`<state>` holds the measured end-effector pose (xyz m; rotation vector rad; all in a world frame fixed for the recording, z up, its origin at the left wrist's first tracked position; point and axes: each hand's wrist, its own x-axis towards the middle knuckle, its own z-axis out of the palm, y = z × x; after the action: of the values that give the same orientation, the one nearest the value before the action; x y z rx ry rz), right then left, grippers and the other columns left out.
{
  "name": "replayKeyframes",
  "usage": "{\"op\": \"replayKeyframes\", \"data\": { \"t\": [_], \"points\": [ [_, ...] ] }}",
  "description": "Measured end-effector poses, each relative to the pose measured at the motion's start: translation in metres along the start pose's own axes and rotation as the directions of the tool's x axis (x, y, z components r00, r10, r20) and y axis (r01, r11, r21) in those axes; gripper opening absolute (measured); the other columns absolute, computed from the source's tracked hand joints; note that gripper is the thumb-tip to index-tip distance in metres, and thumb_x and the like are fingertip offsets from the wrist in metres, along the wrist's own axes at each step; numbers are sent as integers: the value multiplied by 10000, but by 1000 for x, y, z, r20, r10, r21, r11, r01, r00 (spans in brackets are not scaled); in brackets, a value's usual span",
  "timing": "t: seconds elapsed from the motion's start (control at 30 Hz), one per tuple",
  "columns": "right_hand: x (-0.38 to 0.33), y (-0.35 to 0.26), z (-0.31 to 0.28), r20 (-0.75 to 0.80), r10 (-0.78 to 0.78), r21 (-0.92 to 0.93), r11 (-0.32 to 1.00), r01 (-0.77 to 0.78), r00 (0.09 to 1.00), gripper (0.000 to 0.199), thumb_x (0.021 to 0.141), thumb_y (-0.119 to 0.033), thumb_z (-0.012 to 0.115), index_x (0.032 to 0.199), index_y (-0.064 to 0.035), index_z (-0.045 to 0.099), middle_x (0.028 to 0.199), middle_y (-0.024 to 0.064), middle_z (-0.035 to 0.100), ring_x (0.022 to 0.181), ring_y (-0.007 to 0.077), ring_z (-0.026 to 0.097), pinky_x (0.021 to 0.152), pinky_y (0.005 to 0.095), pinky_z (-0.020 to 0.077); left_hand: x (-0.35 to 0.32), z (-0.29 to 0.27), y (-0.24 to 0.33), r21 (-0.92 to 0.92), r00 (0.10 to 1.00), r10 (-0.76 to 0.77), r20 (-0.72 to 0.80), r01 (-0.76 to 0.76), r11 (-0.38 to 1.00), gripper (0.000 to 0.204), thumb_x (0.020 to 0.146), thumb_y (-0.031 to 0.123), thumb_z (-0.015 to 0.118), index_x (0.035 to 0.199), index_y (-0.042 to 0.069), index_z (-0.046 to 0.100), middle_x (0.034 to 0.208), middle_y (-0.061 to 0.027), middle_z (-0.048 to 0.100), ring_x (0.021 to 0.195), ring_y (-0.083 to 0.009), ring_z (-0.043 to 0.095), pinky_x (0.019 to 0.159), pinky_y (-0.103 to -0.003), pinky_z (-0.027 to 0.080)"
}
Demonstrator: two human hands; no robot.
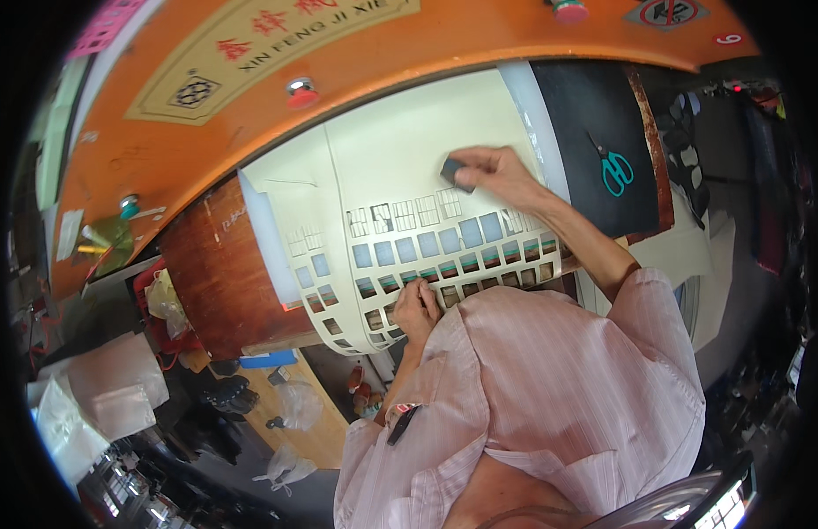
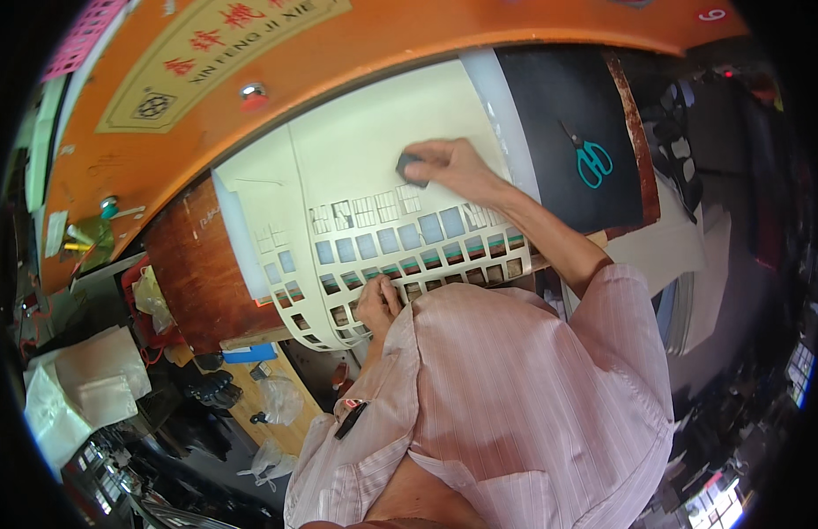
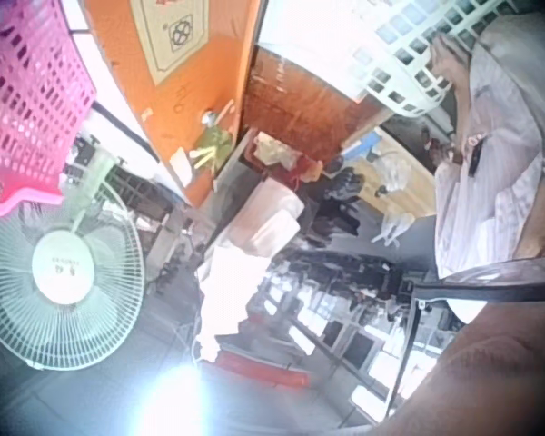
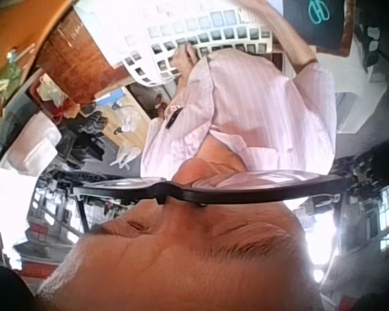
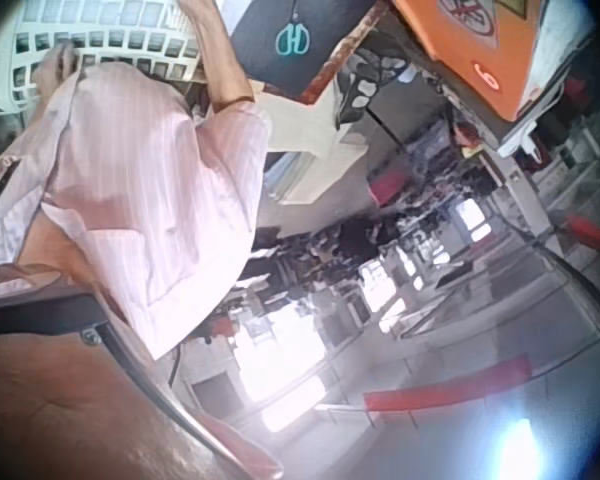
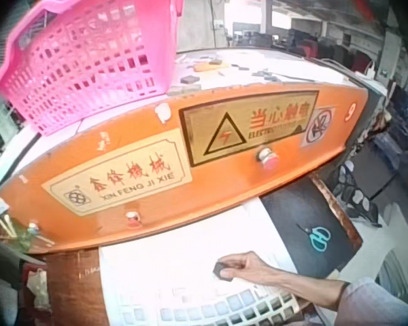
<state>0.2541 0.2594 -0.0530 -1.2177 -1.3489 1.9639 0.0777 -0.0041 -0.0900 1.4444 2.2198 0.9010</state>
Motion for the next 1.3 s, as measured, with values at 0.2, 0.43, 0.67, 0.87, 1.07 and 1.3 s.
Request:
{"op": "replayKeyframes", "data": {
  "t": [0.2,0.43,0.67,0.87,1.07,1.3],
  "points": [
    [-32,-15,-22,47,-406,-581,732,356,913,638,774,-211,907,1315,5,648,1294,172,657,1256,333,556,1072,412,477,2,-3,8,-11,1000,-16,5,16,1000,84,979,78,643,960,37,713,735,-156,654,596,-338,627,550,-434,493],
    [-32,19,-4,200,-478,-683,558,472,855,609,798,-189,872,1321,6,631,1308,145,630,1202,339,556,1029,430,507,4,-3,6,-24,999,35,-20,-35,999,87,982,82,642,965,33,713,756,-166,670,608,-345,635,565,-441,500],
    [-40,12,-8,178,-566,-713,490,502,805,638,792,-195,885,1336,11,623,1316,173,626,1216,351,562,1042,419,504,11,2,6,62,992,88,-92,-83,995,117,990,120,634,981,53,729,794,-173,702,658,-365,671,598,-439,524],
    [-65,-5,-2,5,-764,-744,428,513,645,601,821,-209,868,1319,24,625,1287,191,633,1197,348,583,1026,423,504,20,0,14,91,975,171,-139,-160,983,139,999,146,624,977,51,723,803,-186,708,679,-387,680,619,-468,526],
    [-144,-68,-13,-375,-886,-677,463,572,273,107,957,-81,728,979,10,677,849,83,651,728,181,616,670,315,504,24,-5,17,86,957,253,-142,-243,966,210,1034,172,569,929,23,673,780,-217,676,721,-425,664,649,-526,504],
    [-209,-65,-15,-327,-837,-690,529,493,439,152,988,-141,705,998,9,685,855,105,660,738,206,629,695,339,508,27,-7,17,120,945,301,-127,-286,951,239,1050,186,535,952,13,667,815,-238,689,768,-454,667,683,-544,500]
  ]
}}
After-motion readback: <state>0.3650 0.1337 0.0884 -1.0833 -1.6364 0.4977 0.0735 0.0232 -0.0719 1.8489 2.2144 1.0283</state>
